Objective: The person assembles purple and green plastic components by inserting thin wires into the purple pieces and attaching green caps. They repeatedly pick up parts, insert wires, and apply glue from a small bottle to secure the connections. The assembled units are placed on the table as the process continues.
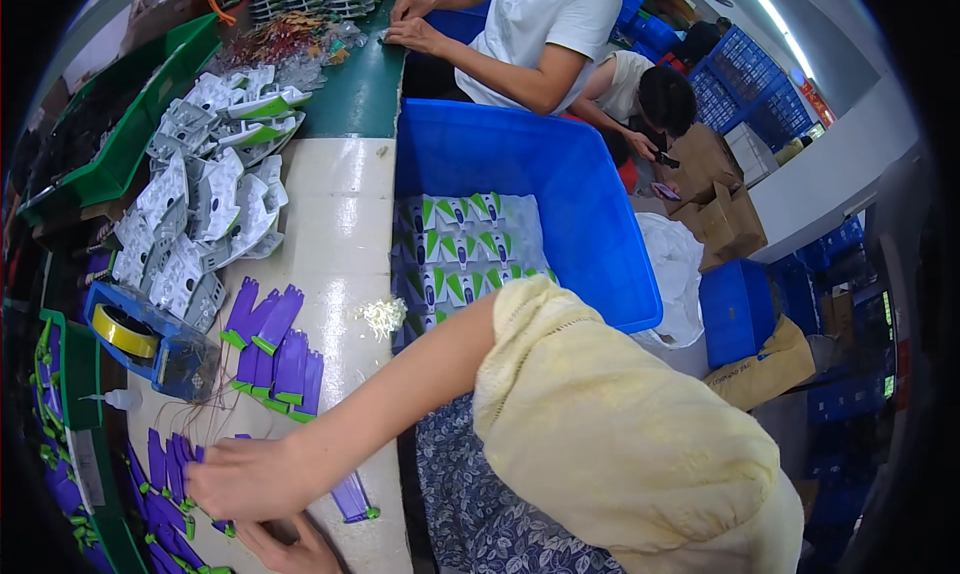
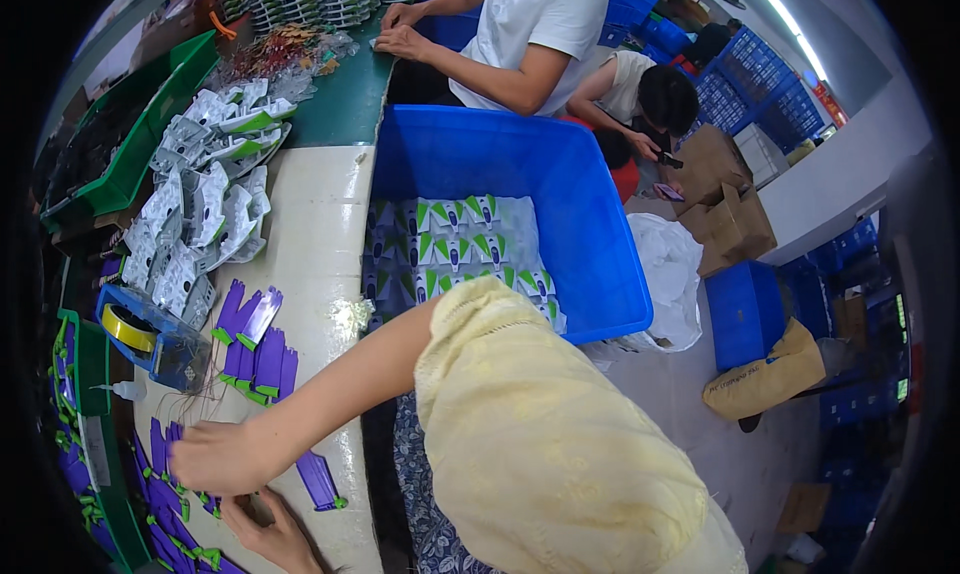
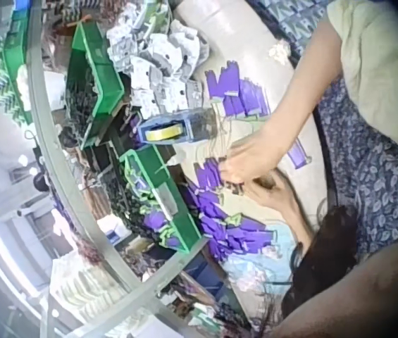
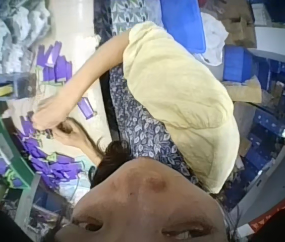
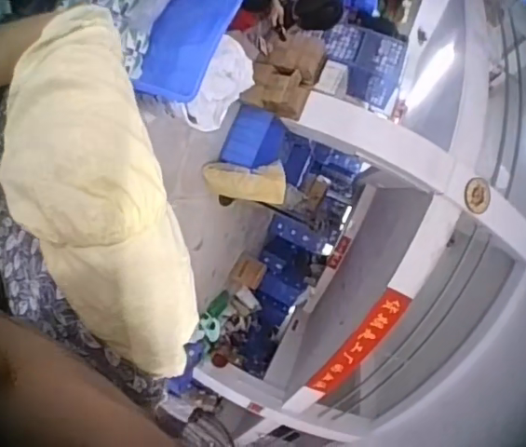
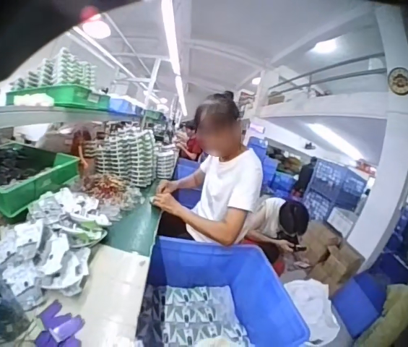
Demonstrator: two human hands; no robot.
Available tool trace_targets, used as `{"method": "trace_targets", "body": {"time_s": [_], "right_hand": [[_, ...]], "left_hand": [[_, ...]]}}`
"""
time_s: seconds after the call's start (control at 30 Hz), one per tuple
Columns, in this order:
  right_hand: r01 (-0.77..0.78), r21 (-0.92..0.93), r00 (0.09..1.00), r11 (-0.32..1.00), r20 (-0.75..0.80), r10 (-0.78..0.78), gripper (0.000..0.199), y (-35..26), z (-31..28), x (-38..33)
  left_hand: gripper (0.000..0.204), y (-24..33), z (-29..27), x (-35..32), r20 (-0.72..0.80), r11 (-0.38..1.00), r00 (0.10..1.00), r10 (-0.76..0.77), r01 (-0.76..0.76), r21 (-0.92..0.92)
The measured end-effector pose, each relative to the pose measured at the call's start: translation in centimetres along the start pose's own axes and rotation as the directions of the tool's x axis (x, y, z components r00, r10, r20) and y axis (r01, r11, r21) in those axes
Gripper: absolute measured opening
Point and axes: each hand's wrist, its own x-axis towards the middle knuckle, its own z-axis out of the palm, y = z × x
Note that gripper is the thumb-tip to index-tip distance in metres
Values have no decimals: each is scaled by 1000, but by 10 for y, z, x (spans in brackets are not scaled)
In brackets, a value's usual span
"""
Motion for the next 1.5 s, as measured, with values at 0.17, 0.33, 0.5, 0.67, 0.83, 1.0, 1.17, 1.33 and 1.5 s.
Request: {"method": "trace_targets", "body": {"time_s": [0.17,0.33,0.5,0.67,0.83,1.0,1.17,1.33,1.5], "right_hand": [[121,-104,982,987,161,-103,14,23,47,-33],[38,5,983,999,178,-38,15,38,53,-8],[-175,113,932,978,338,127,15,41,45,-15],[-226,157,937,961,305,171,12,36,47,-12],[-150,196,954,969,284,91,11,36,50,-19],[-131,324,964,937,261,45,11,38,37,-35],[-258,333,920,907,371,126,14,42,28,-43],[-292,327,848,899,523,85,16,37,6,-17],[-387,316,778,866,616,123,15,36,2,-5]], "left_hand": [[42,-12,12,-14,99,934,970,-223,242,-261],[49,-29,15,-16,157,847,945,-287,327,-419],[51,-31,17,-17,170,807,932,-320,363,-467],[49,-31,12,-15,163,859,947,-278,321,-398],[48,-29,17,-17,167,818,937,-308,350,-456],[49,-28,17,-20,104,792,931,-351,354,-497],[51,-16,15,-9,113,818,933,-340,353,-453],[52,-19,14,-7,49,855,956,-290,282,-435],[47,-18,13,-10,32,881,959,-281,271,-389]]}}
